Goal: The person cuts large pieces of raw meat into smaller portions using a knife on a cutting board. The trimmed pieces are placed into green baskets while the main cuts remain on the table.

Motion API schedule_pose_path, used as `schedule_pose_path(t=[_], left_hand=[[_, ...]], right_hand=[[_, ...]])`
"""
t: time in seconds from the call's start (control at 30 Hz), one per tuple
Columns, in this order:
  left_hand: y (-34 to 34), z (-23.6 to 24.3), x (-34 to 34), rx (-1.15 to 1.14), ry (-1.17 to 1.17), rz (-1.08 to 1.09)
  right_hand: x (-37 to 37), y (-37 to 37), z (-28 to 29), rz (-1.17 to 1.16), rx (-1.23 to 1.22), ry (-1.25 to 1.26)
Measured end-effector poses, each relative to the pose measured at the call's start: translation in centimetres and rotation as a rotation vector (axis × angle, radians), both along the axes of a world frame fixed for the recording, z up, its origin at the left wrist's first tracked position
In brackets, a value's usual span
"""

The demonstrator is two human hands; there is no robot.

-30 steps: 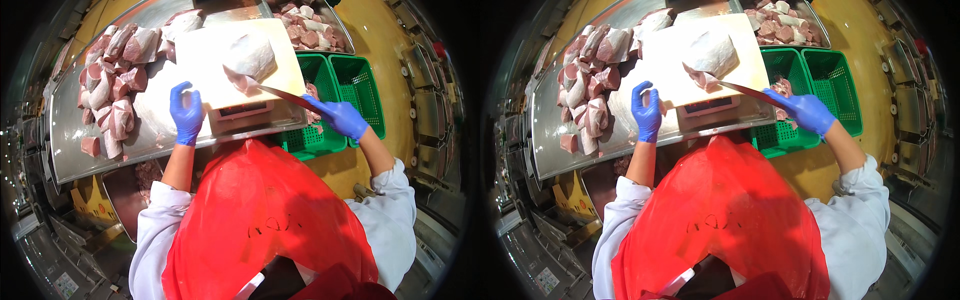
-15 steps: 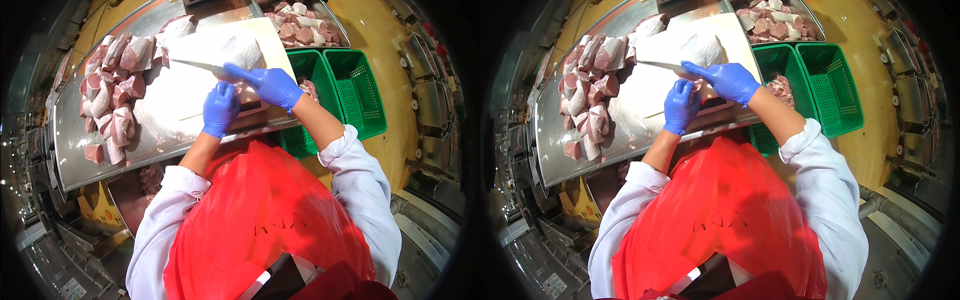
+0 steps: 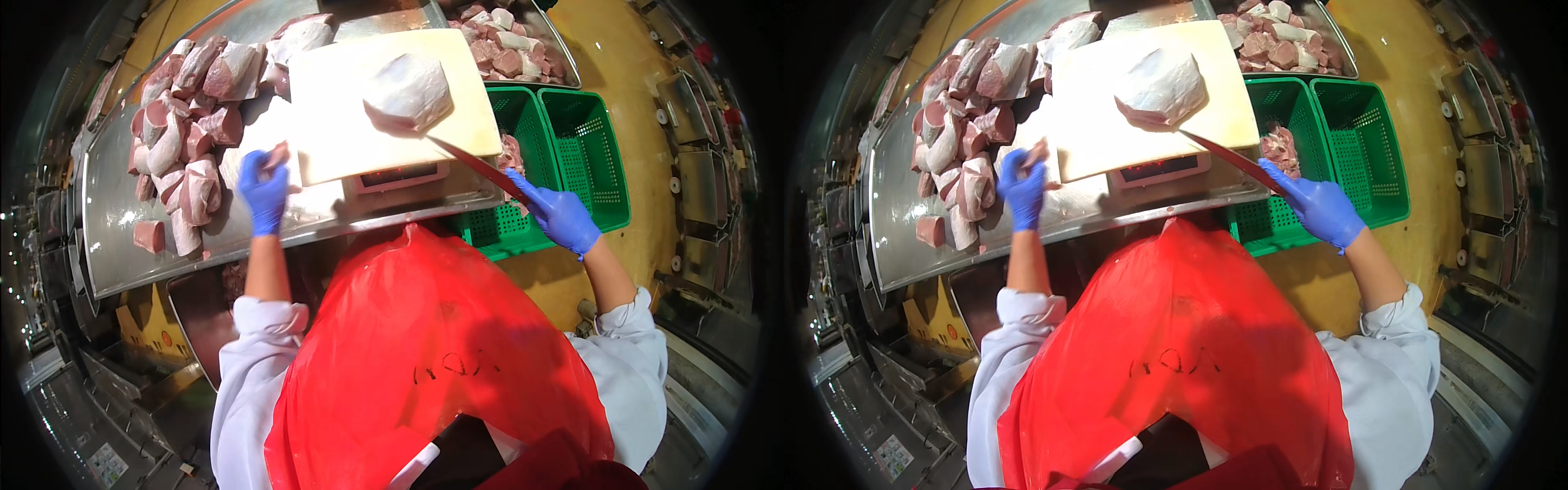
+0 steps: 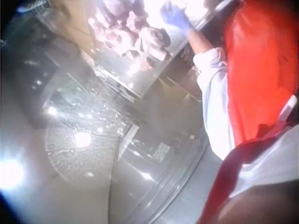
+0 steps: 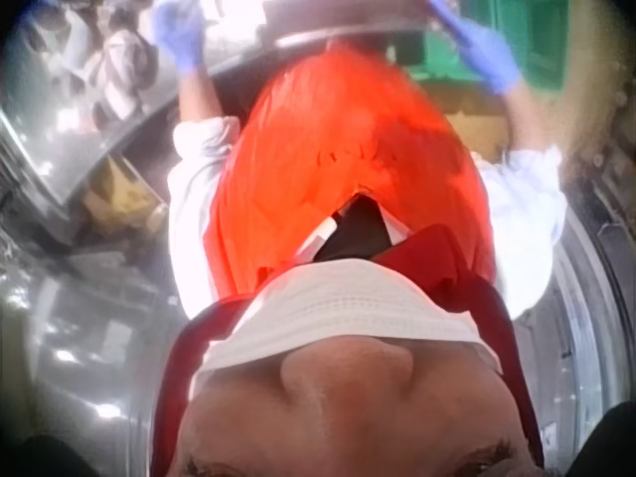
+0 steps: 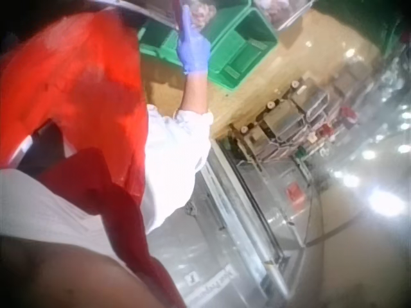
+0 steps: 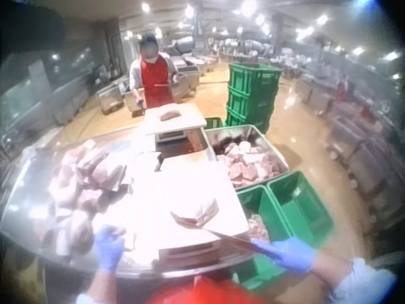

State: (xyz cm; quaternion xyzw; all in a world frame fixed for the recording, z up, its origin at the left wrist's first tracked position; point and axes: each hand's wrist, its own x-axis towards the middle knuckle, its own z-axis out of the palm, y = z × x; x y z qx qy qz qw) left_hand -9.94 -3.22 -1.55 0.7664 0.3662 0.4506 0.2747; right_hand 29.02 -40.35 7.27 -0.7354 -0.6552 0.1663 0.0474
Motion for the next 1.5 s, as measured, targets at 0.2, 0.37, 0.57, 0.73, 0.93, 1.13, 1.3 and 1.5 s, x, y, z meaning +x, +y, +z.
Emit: schedule_pose_path(t=[0.2,0.37,0.57,0.73,0.93,1.13,1.3,1.5], left_hand=[[1.6,-0.6,-23.4,-0.381,-0.344,0.512],[0.9,-9.0,-43.8,-0.432,0.630,0.936],[3.6,-5.9,-30.6,-0.029,0.372,0.693],[5.4,-0.6,-15.9,0.049,0.032,0.337],[4.1,2.6,-3.6,0.162,0.020,-0.021],[1.9,3.0,5.1,0.077,-0.120,-0.202],[-1.4,3.1,12.9,-0.223,-0.080,-0.241],[-2.3,3.1,17.4,-0.404,0.133,-0.113]], right_hand=[[-4.7,3.2,-2.1,-0.448,0.284,0.627],[-7.9,11.2,-2.7,-0.406,0.487,0.725],[-9.6,18.7,-3.2,-0.291,0.537,0.334],[-11.0,21.5,-3.1,-0.311,0.552,0.133],[-12.6,19.9,-4.1,-0.301,0.435,-0.113],[-14.2,10.3,-3.5,-0.284,0.130,-0.162],[-14.0,3.7,0.2,-0.277,0.020,0.003],[-12.5,1.8,0.8,-0.499,0.341,0.281]])
